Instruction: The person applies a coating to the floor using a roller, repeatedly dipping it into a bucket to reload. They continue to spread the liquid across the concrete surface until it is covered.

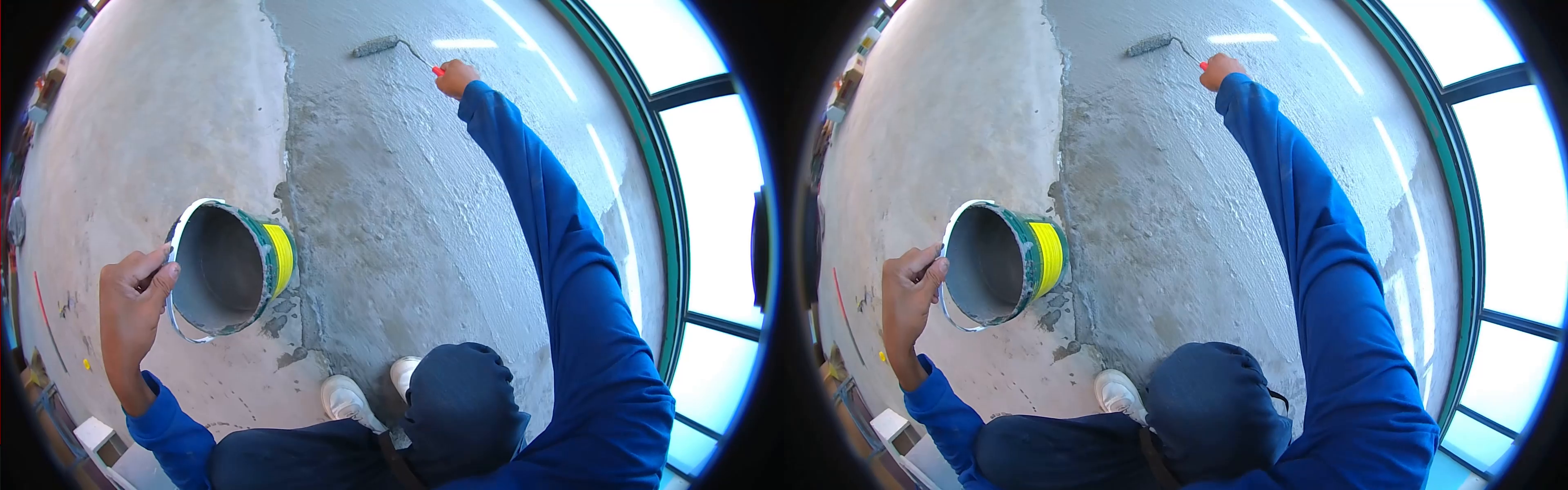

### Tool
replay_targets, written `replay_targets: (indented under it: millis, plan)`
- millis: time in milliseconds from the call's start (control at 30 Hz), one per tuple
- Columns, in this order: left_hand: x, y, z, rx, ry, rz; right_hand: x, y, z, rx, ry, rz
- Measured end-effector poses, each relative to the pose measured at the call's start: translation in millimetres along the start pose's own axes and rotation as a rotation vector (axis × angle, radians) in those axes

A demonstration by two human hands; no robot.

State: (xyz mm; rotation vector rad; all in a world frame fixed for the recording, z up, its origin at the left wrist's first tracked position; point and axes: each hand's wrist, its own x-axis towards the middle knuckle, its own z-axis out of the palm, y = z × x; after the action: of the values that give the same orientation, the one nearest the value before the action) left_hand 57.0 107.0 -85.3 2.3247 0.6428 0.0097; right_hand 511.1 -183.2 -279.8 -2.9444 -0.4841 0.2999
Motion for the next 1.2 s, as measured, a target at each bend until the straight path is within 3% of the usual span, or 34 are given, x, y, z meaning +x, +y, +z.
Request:
replay_targets:
  millis: [233,400,867,1200]
  plan:
    - [-2,1,1,0.032,-0.001,-0.025,-71,68,32,0.051,0.074,-0.083]
    - [-3,-4,2,0.042,-0.019,-0.041,-196,110,33,0.087,0.057,0.089]
    - [0,-11,3,0.155,-0.122,-0.015,-561,269,48,0.158,0.007,0.328]
    - [9,-18,2,0.195,-0.143,-0.04,-785,338,44,0.139,-0.177,0.646]
